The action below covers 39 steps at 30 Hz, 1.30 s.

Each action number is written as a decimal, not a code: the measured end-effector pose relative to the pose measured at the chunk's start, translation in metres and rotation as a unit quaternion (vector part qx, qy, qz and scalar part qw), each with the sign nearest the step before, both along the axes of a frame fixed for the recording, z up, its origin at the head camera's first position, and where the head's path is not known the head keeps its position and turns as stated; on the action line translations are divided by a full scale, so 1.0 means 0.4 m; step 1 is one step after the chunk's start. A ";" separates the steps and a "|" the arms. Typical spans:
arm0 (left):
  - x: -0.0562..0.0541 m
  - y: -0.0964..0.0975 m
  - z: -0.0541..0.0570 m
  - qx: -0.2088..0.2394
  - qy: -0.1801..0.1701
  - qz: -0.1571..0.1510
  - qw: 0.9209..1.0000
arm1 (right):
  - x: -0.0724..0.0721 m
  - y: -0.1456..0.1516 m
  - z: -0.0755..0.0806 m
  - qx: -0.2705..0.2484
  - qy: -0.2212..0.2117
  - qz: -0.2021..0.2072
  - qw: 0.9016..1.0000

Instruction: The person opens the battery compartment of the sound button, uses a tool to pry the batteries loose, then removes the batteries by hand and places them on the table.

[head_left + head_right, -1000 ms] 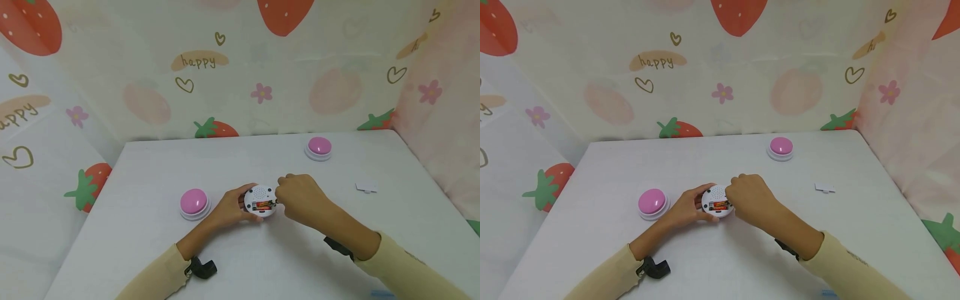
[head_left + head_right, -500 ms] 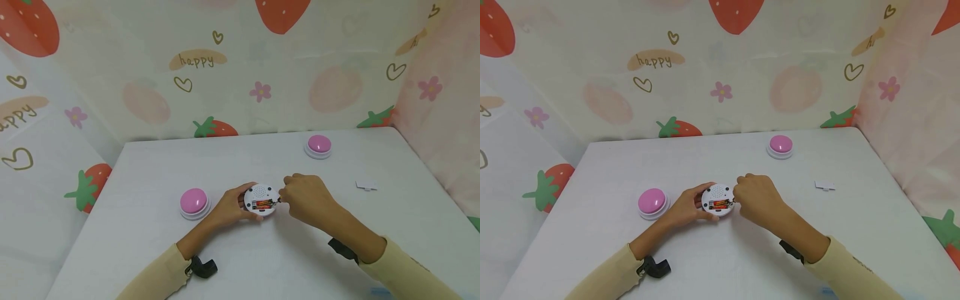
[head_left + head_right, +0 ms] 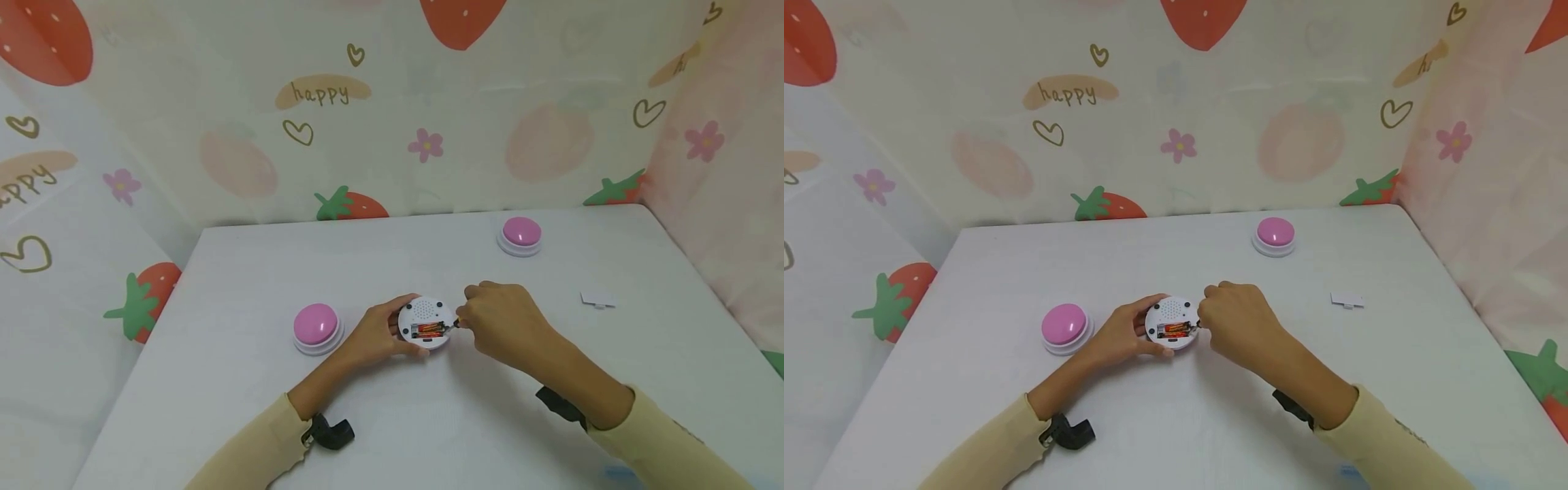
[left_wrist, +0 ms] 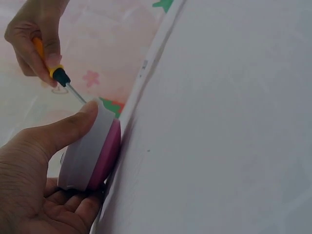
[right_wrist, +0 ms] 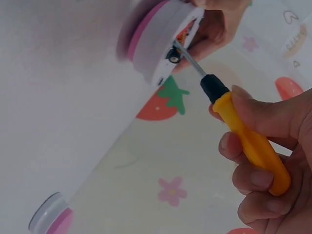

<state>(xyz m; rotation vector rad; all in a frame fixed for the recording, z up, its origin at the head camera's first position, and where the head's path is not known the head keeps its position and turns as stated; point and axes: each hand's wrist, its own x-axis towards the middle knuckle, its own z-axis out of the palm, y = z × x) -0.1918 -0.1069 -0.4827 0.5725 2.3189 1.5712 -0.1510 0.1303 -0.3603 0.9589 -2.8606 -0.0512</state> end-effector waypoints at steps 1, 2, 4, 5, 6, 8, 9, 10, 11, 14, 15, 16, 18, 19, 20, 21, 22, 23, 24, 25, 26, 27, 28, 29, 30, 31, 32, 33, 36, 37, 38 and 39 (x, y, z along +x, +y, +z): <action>0.000 0.000 0.000 -0.001 0.001 0.001 1.000 | 0.000 -0.002 0.003 -0.002 -0.003 0.001 1.000; 0.000 0.000 0.000 -0.001 0.001 0.002 1.000 | 0.002 -0.004 0.007 -0.004 -0.007 0.004 1.000; 0.001 0.000 0.000 -0.003 0.001 0.003 1.000 | 0.003 -0.009 0.013 -0.009 -0.012 0.009 1.000; 0.001 0.000 0.000 -0.003 0.000 0.004 1.000 | 0.004 -0.011 0.017 -0.014 -0.015 0.013 1.000; 0.000 0.000 0.000 -0.005 0.000 0.005 1.000 | 0.005 -0.013 0.020 -0.017 -0.016 0.016 1.000; 0.000 0.000 0.000 -0.006 -0.002 0.005 1.000 | 0.005 -0.016 0.027 -0.021 -0.019 0.023 0.999; 0.001 0.001 0.000 -0.008 -0.002 0.005 1.000 | 0.005 -0.018 0.031 -0.022 -0.020 0.024 0.999; 0.001 0.000 0.001 -0.009 -0.003 0.005 1.000 | 0.004 -0.020 0.035 -0.022 -0.022 0.025 0.999; 0.002 -0.001 0.001 -0.010 -0.003 0.006 1.000 | 0.004 -0.021 0.038 -0.021 -0.021 0.025 0.999; 0.002 -0.003 0.001 -0.013 -0.004 0.007 1.000 | 0.001 -0.022 0.049 -0.017 -0.020 0.022 0.999; 0.001 -0.003 0.001 -0.013 -0.004 0.006 1.000 | 0.000 -0.021 0.050 -0.018 -0.019 0.019 0.999; 0.001 -0.003 0.000 -0.012 -0.004 0.006 1.000 | 0.000 -0.018 0.051 -0.021 -0.020 0.017 0.999; -0.001 -0.004 -0.002 -0.012 -0.005 0.003 1.000 | -0.001 -0.011 0.047 -0.033 -0.026 0.009 0.999; -0.002 -0.003 -0.002 -0.011 -0.006 0.002 1.000 | -0.001 -0.007 0.043 -0.041 -0.030 0.005 0.999; -0.002 -0.003 -0.003 -0.010 -0.006 0.001 1.000 | -0.001 -0.002 0.037 -0.050 -0.035 0.000 0.998; -0.003 -0.003 -0.003 -0.007 -0.008 0.000 1.000 | -0.001 0.002 0.031 -0.061 -0.040 -0.005 0.997; -0.003 -0.003 -0.004 -0.005 -0.009 -0.001 1.000 | 0.000 0.007 0.025 -0.072 -0.046 -0.010 0.996; -0.004 -0.003 -0.004 -0.003 -0.011 -0.001 1.000 | 0.001 0.011 0.018 -0.083 -0.052 -0.016 0.995; -0.004 -0.003 -0.004 0.000 -0.012 -0.002 1.000 | 0.002 0.015 0.012 -0.094 -0.056 -0.019 0.994; -0.004 -0.002 -0.004 0.002 -0.013 -0.002 1.000 | 0.003 0.018 0.006 -0.103 -0.059 -0.023 0.993; -0.005 -0.002 -0.004 0.004 -0.015 -0.002 1.000 | 0.005 0.022 0.000 -0.113 -0.060 -0.026 0.991; -0.005 -0.002 -0.004 0.006 -0.016 -0.002 1.000 | 0.006 0.025 -0.004 -0.123 -0.061 -0.027 0.990; -0.005 -0.002 -0.004 0.005 -0.016 -0.002 1.000 | 0.007 0.028 -0.008 -0.130 -0.060 -0.027 0.989; -0.005 -0.003 -0.003 0.005 -0.017 -0.002 1.000 | 0.008 0.030 -0.012 -0.137 -0.059 -0.026 0.988; -0.005 -0.003 -0.003 0.005 -0.017 -0.002 1.000 | 0.009 0.032 -0.015 -0.143 -0.058 -0.025 0.988; -0.004 -0.003 -0.002 0.004 -0.018 -0.002 1.000 | 0.008 0.033 -0.018 -0.149 -0.056 -0.023 0.987; -0.004 -0.004 -0.002 0.005 -0.019 -0.002 1.000 | 0.008 0.034 -0.020 -0.156 -0.056 -0.022 0.986; -0.004 -0.004 -0.002 0.005 -0.019 -0.002 1.000 | 0.007 0.035 -0.022 -0.162 -0.057 -0.021 0.985; -0.004 -0.004 -0.002 0.009 -0.021 -0.003 1.000 | 0.004 0.038 -0.028 -0.178 -0.064 -0.017 0.982; -0.004 -0.004 -0.002 0.011 -0.022 -0.004 1.000 | 0.003 0.039 -0.028 -0.185 -0.068 -0.015 0.980; -0.005 -0.004 -0.003 0.013 -0.022 -0.005 1.000 | 0.002 0.039 -0.029 -0.190 -0.072 -0.014 0.979; -0.005 -0.004 -0.002 0.014 -0.021 -0.006 1.000 | 0.000 0.038 -0.030 -0.194 -0.076 -0.013 0.978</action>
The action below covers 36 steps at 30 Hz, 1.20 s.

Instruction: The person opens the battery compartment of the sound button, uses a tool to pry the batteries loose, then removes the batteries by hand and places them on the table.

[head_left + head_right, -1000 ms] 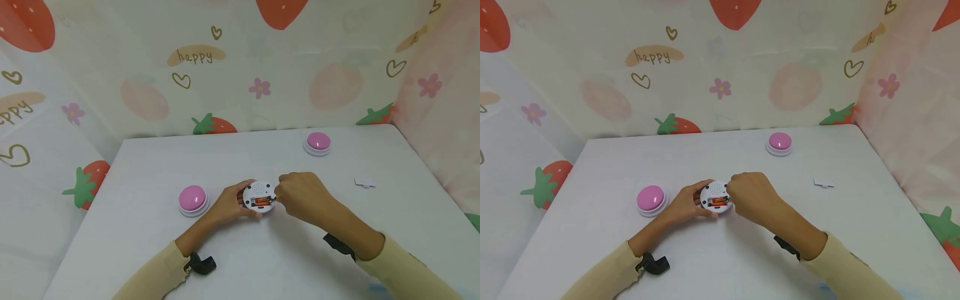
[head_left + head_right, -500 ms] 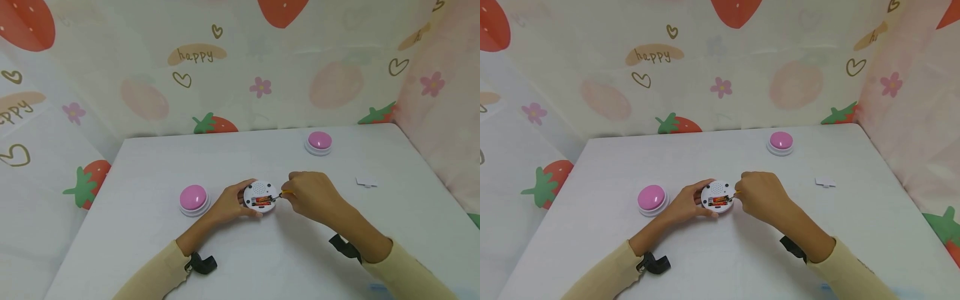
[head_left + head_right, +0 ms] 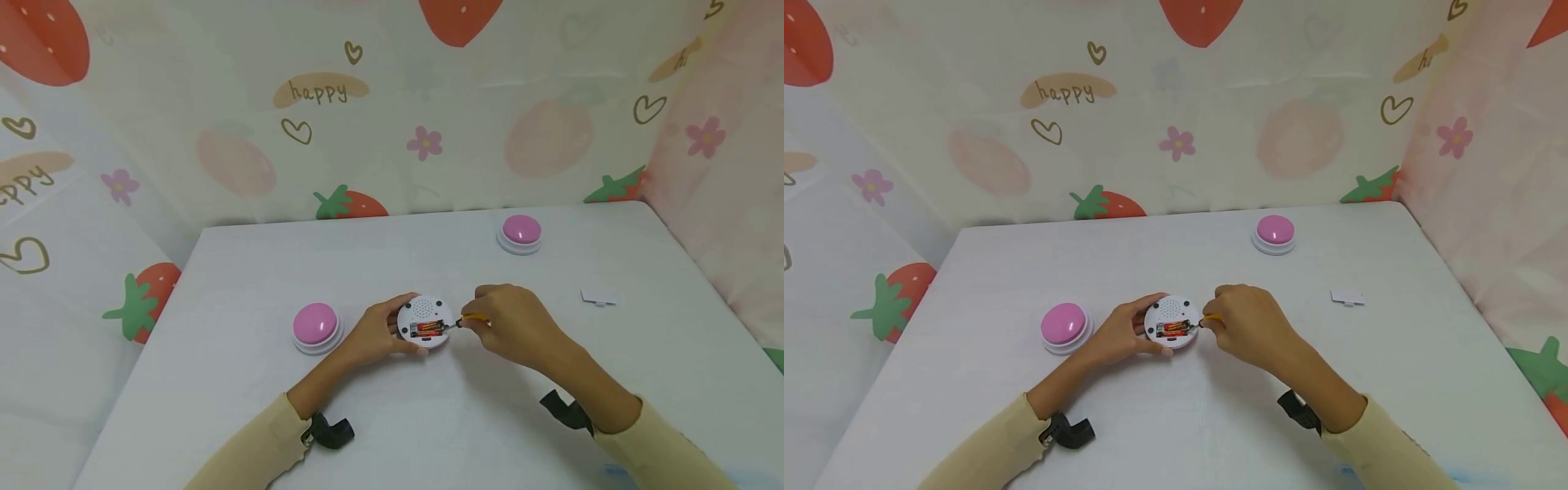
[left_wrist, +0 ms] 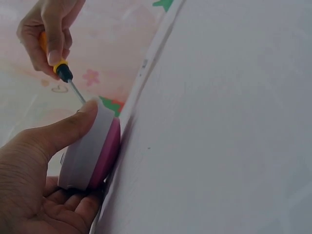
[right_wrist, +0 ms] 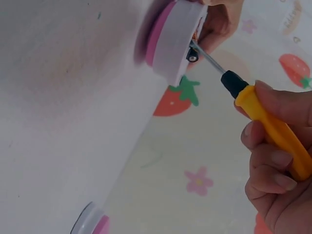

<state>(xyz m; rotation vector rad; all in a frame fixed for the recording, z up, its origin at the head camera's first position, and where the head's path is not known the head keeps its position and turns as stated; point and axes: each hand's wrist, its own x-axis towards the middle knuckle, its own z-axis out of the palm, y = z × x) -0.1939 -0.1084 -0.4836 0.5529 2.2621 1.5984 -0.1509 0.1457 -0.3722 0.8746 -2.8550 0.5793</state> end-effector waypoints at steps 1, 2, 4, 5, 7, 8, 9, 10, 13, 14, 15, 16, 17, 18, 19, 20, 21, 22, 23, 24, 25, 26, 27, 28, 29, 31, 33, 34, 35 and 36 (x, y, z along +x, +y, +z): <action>0.000 0.000 0.000 0.001 0.001 0.000 1.000 | -0.001 -0.001 0.001 -0.003 -0.004 0.003 1.000; 0.000 0.001 0.000 0.000 0.002 0.000 1.000 | -0.001 -0.003 0.001 -0.006 -0.007 0.006 1.000; 0.000 0.001 -0.001 -0.003 0.005 0.000 1.000 | -0.001 -0.008 0.004 -0.004 -0.009 0.011 1.000; 0.000 0.001 -0.001 -0.005 0.006 0.000 1.000 | -0.001 -0.011 0.006 -0.001 -0.008 0.013 1.000; 0.002 0.001 0.001 -0.009 0.008 0.001 1.000 | -0.001 -0.017 0.008 0.005 -0.009 0.016 1.000; 0.002 0.000 0.001 -0.010 0.008 0.001 1.000 | -0.002 -0.019 0.008 0.007 -0.008 0.018 1.000; 0.003 0.000 0.001 -0.010 0.007 0.001 1.000 | -0.003 -0.020 0.008 0.008 -0.008 0.019 1.000; 0.004 0.000 0.001 -0.011 0.006 0.001 1.000 | -0.004 -0.020 0.006 0.005 -0.009 0.020 1.000; 0.005 0.001 0.000 -0.011 0.003 0.002 1.000 | -0.010 -0.008 -0.007 -0.020 -0.016 0.023 0.999; 0.004 0.001 -0.001 -0.011 0.003 0.002 1.000 | -0.013 -0.001 -0.013 -0.034 -0.020 0.023 0.999; 0.005 0.001 -0.001 -0.009 0.003 0.003 1.000 | -0.015 0.007 -0.020 -0.051 -0.025 0.022 0.998; 0.005 0.002 -0.002 -0.009 0.003 0.004 1.000 | -0.017 0.015 -0.027 -0.068 -0.031 0.021 0.997; 0.005 0.002 -0.002 -0.009 0.003 0.005 1.000 | -0.019 0.023 -0.035 -0.084 -0.036 0.019 0.996; 0.004 0.002 -0.002 -0.008 0.003 0.006 1.000 | -0.022 0.031 -0.042 -0.099 -0.041 0.017 0.994; 0.004 0.002 -0.002 -0.009 0.002 0.008 1.000 | -0.024 0.037 -0.048 -0.112 -0.045 0.015 0.993; 0.003 0.002 -0.002 -0.008 0.001 0.009 1.000 | -0.026 0.043 -0.054 -0.122 -0.048 0.012 0.991; 0.003 0.002 -0.002 -0.009 0.000 0.010 1.000 | -0.028 0.048 -0.060 -0.130 -0.050 0.009 0.990; 0.003 0.002 -0.002 -0.010 0.000 0.011 1.000 | -0.030 0.052 -0.065 -0.135 -0.050 0.008 0.990; 0.002 0.001 -0.002 -0.011 -0.002 0.011 1.000 | -0.032 0.055 -0.070 -0.140 -0.050 0.005 0.989; 0.002 0.001 -0.002 -0.011 -0.003 0.010 1.000 | -0.033 0.059 -0.074 -0.144 -0.050 0.004 0.988; 0.002 0.001 -0.001 -0.011 -0.003 0.010 1.000 | -0.034 0.062 -0.078 -0.149 -0.050 0.001 0.988; 0.002 0.001 -0.001 -0.011 -0.004 0.009 1.000 | -0.035 0.064 -0.081 -0.153 -0.052 -0.001 0.987; 0.003 0.000 0.000 -0.012 -0.004 0.009 1.000 | -0.035 0.067 -0.085 -0.158 -0.055 -0.004 0.986; 0.003 0.000 0.000 -0.012 -0.004 0.009 1.000 | -0.036 0.069 -0.088 -0.164 -0.058 -0.007 0.985; 0.003 0.000 0.001 -0.014 -0.003 0.010 1.000 | -0.036 0.071 -0.091 -0.170 -0.061 -0.009 0.983; 0.004 0.001 0.001 -0.018 -0.001 0.012 1.000 | -0.037 0.076 -0.097 -0.184 -0.070 -0.015 0.980; 0.006 0.002 0.003 -0.022 0.000 0.014 1.000 | -0.038 0.079 -0.103 -0.194 -0.076 -0.019 0.978; 0.006 0.002 0.003 -0.023 0.001 0.015 1.000 | -0.038 0.081 -0.106 -0.197 -0.079 -0.021 0.977; 0.006 0.002 0.003 -0.024 0.001 0.016 1.000 | -0.038 0.082 -0.108 -0.201 -0.081 -0.022 0.976; 0.007 0.002 0.002 -0.025 0.001 0.017 1.000 | -0.038 0.083 -0.110 -0.203 -0.084 -0.024 0.975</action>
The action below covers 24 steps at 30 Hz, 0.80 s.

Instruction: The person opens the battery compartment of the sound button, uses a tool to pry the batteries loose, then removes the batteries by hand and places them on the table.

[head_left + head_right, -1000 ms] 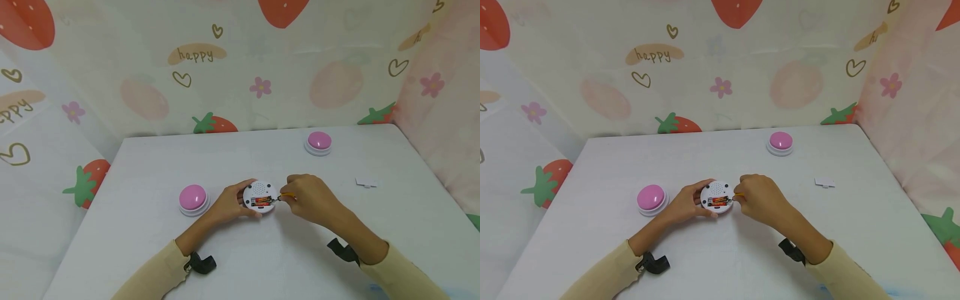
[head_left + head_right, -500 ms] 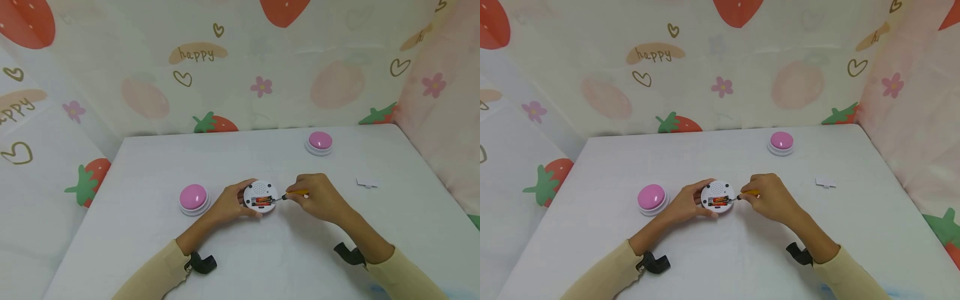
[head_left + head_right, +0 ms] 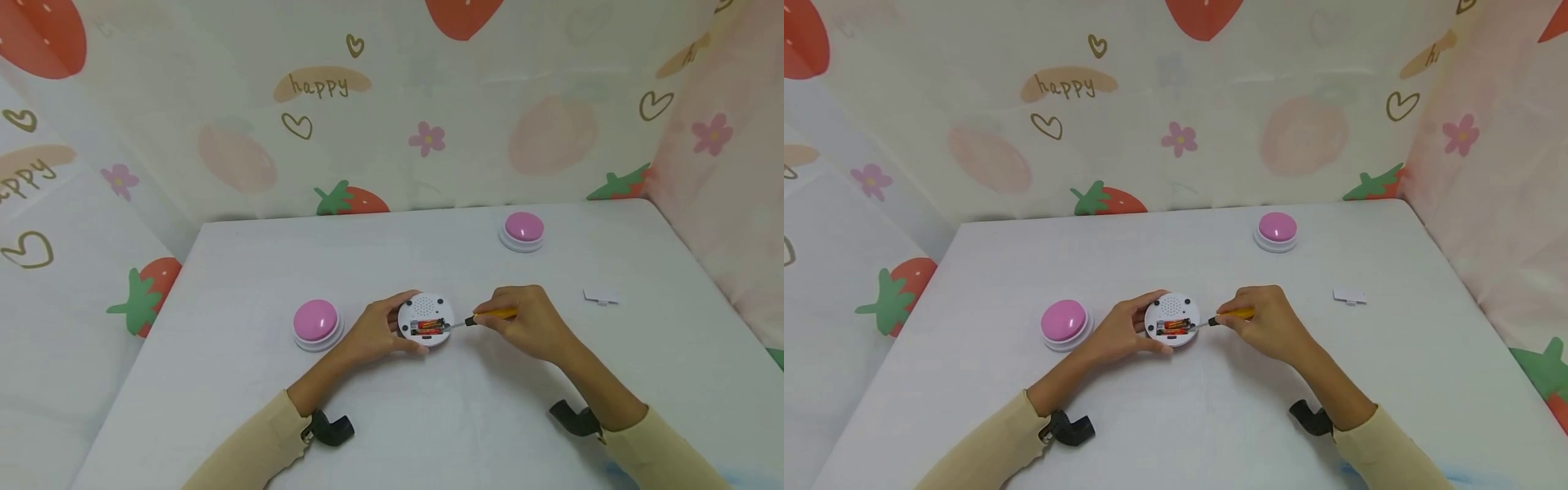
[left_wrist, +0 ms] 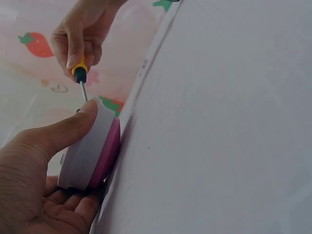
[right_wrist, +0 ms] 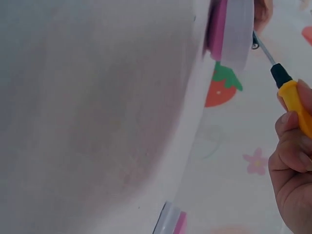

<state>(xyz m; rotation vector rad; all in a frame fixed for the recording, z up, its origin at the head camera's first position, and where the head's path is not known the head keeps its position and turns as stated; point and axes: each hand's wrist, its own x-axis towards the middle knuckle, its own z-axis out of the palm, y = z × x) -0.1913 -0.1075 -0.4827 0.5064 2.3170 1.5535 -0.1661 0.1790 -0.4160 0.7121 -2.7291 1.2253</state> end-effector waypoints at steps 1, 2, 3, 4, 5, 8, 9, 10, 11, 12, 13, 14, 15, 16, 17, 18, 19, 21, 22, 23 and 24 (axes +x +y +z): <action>0.000 0.000 0.001 0.001 0.000 0.000 1.000 | 0.000 0.001 0.000 -0.001 -0.002 -0.001 1.000; -0.001 -0.001 0.001 0.000 0.001 0.000 1.000 | 0.000 0.001 -0.001 -0.003 -0.004 -0.003 1.000; -0.002 -0.001 0.000 -0.002 0.002 0.000 1.000 | 0.000 0.001 0.000 -0.004 -0.007 -0.004 1.000; -0.002 -0.001 0.000 -0.003 0.003 -0.001 1.000 | 0.000 0.001 0.000 -0.005 -0.010 -0.006 1.000; -0.002 -0.001 0.000 -0.003 0.003 -0.002 1.000 | 0.000 0.001 0.000 -0.005 -0.011 -0.007 1.000; -0.003 -0.002 -0.002 -0.003 0.003 -0.003 1.000 | 0.001 0.001 -0.001 -0.004 -0.013 -0.012 1.000; -0.003 -0.002 -0.003 -0.002 0.003 -0.003 1.000 | 0.001 0.000 -0.001 -0.001 -0.011 -0.014 1.000; -0.003 -0.002 -0.003 -0.001 0.003 -0.004 1.000 | 0.002 0.000 -0.001 -0.001 -0.010 -0.015 1.000; -0.003 -0.003 -0.003 -0.001 0.003 -0.004 1.000 | 0.002 -0.001 -0.001 0.000 -0.009 -0.016 1.000; -0.003 -0.003 -0.002 -0.001 0.004 -0.004 1.000 | 0.002 -0.001 -0.002 0.000 -0.008 -0.017 1.000; -0.003 -0.003 -0.002 0.000 0.004 -0.004 1.000 | 0.002 -0.001 -0.002 0.000 -0.006 -0.018 1.000; -0.003 -0.003 -0.001 -0.002 0.004 -0.004 1.000 | 0.003 -0.001 -0.002 0.000 -0.006 -0.018 1.000; -0.002 -0.003 0.000 -0.003 0.003 -0.004 1.000 | 0.003 -0.002 -0.001 0.000 -0.005 -0.018 1.000; -0.001 -0.003 0.000 -0.003 0.002 -0.003 1.000 | 0.003 -0.002 -0.001 0.000 -0.005 -0.018 1.000; -0.001 -0.003 0.001 -0.002 0.000 -0.003 1.000 | 0.004 -0.002 -0.001 0.001 -0.005 -0.018 1.000; 0.000 -0.002 0.001 -0.001 -0.002 -0.002 1.000 | 0.004 -0.002 -0.001 0.003 -0.004 -0.018 1.000; 0.000 -0.002 0.002 -0.001 -0.005 -0.001 1.000 | 0.005 -0.002 0.000 0.004 -0.004 -0.017 1.000; 0.002 -0.002 0.003 -0.002 -0.008 0.001 1.000 | 0.006 -0.003 0.002 0.007 -0.006 -0.017 1.000; 0.002 -0.002 0.003 -0.003 -0.010 0.002 1.000 | 0.006 -0.002 0.003 0.009 -0.008 -0.017 1.000; 0.002 -0.002 0.003 -0.002 -0.011 0.003 1.000 | 0.007 -0.001 0.004 0.011 -0.008 -0.016 1.000; 0.003 -0.001 0.004 -0.002 -0.011 0.004 1.000 | 0.008 0.000 0.006 0.011 -0.010 -0.016 1.000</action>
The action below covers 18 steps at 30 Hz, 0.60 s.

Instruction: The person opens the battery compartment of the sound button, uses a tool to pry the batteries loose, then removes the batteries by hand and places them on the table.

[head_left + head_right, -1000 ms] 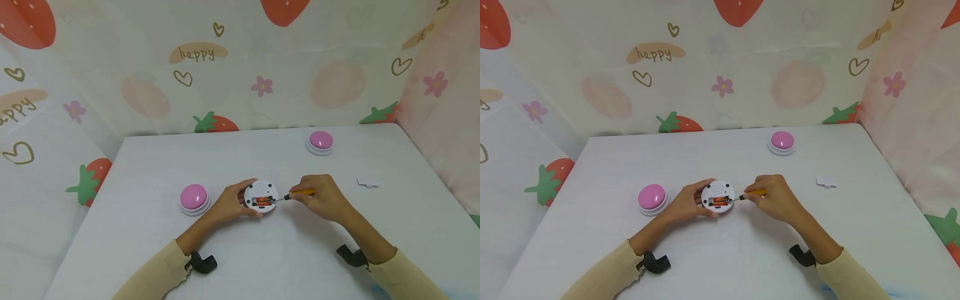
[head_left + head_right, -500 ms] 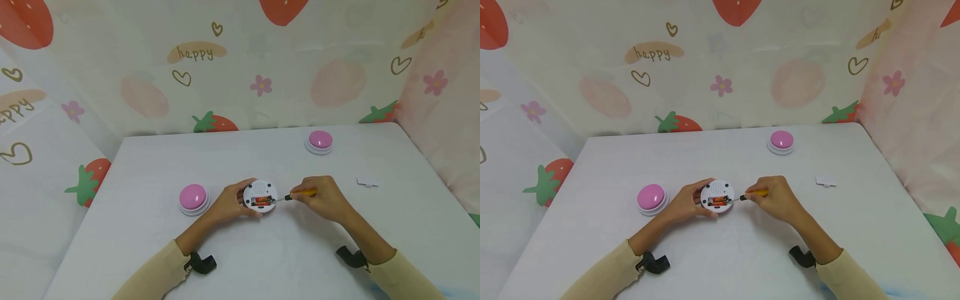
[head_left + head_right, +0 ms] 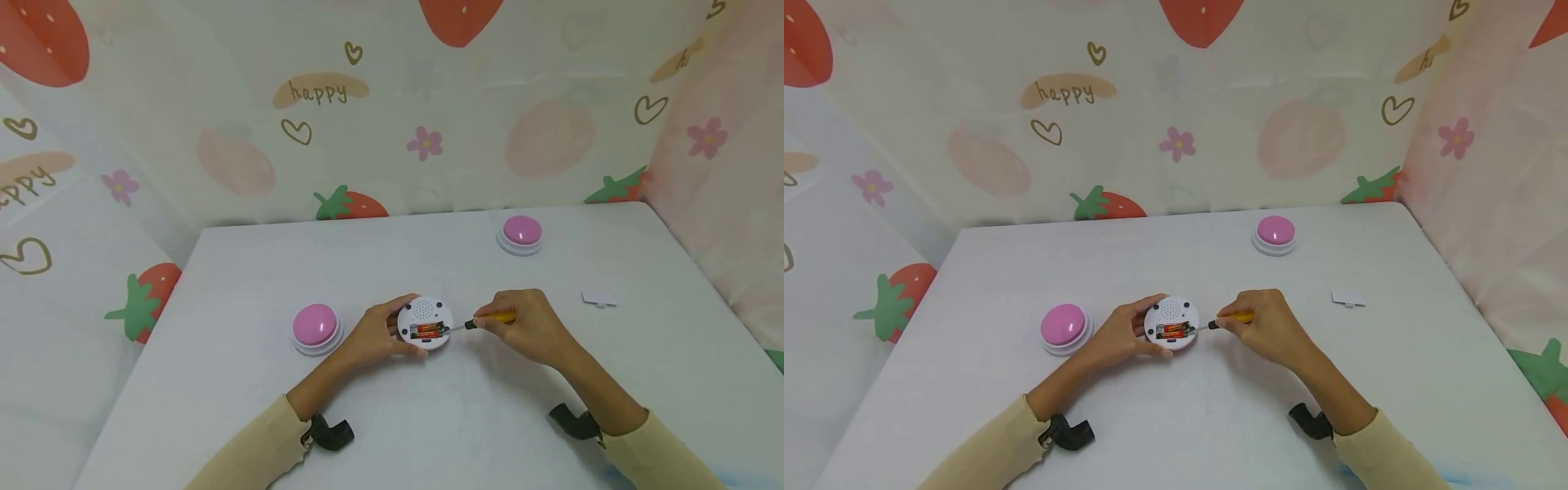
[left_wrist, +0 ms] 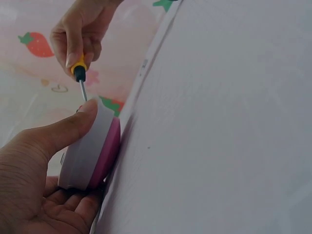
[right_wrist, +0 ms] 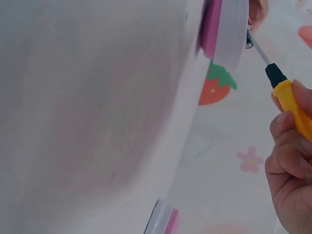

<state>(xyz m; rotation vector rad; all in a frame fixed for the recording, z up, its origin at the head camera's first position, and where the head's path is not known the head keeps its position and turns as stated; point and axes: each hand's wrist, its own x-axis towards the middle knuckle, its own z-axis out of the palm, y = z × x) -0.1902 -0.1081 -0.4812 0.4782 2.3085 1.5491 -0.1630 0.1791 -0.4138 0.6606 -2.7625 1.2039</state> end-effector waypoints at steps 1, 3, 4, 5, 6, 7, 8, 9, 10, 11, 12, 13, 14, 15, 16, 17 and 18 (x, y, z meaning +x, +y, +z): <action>0.000 0.000 0.001 -0.001 0.000 0.001 1.000 | 0.001 0.001 0.002 -0.001 0.000 0.001 1.000; 0.001 0.000 0.002 -0.002 0.000 0.002 1.000 | 0.001 0.005 0.006 0.000 0.003 0.004 1.000; 0.001 0.000 0.003 0.000 0.000 0.003 1.000 | 0.001 0.006 0.008 0.000 0.005 0.005 1.000; 0.001 -0.001 0.004 0.002 0.000 0.003 1.000 | 0.000 0.008 0.009 0.000 0.008 0.006 1.000; 0.001 -0.001 0.004 0.003 0.000 0.003 1.000 | -0.001 0.009 0.011 0.001 0.008 0.006 1.000; 0.001 -0.002 0.005 0.004 -0.001 0.003 1.000 | -0.002 0.010 0.012 0.004 0.009 0.005 1.000; 0.001 -0.002 0.005 0.007 -0.001 0.002 1.000 | -0.003 0.011 0.013 0.008 0.007 0.005 1.000; 0.001 -0.003 0.004 0.009 -0.001 0.001 1.000 | -0.003 0.011 0.015 0.014 0.003 0.004 1.000; 0.000 -0.004 0.003 0.011 -0.002 0.001 1.000 | -0.004 0.012 0.016 0.021 -0.001 0.003 1.000; 0.000 -0.005 0.002 0.012 -0.002 0.000 1.000 | -0.004 0.012 0.017 0.029 -0.006 0.001 1.000; -0.001 -0.005 0.002 0.013 -0.002 -0.001 1.000 | -0.003 0.013 0.019 0.038 -0.011 0.000 0.999; -0.001 -0.006 0.001 0.014 -0.001 -0.003 1.000 | -0.003 0.014 0.021 0.049 -0.015 -0.002 0.999; -0.002 -0.006 0.001 0.016 -0.001 -0.005 1.000 | -0.003 0.014 0.022 0.058 -0.019 -0.004 0.998; -0.002 -0.007 0.000 0.018 -0.002 -0.007 1.000 | -0.002 0.015 0.024 0.068 -0.023 -0.006 0.997; -0.002 -0.007 0.000 0.021 -0.003 -0.009 1.000 | -0.001 0.017 0.026 0.077 -0.027 -0.007 0.997; -0.003 -0.007 -0.001 0.023 -0.004 -0.012 1.000 | 0.001 0.018 0.028 0.089 -0.030 -0.006 0.996; -0.003 -0.007 -0.002 0.025 -0.005 -0.014 1.000 | 0.002 0.019 0.029 0.100 -0.034 -0.005 0.994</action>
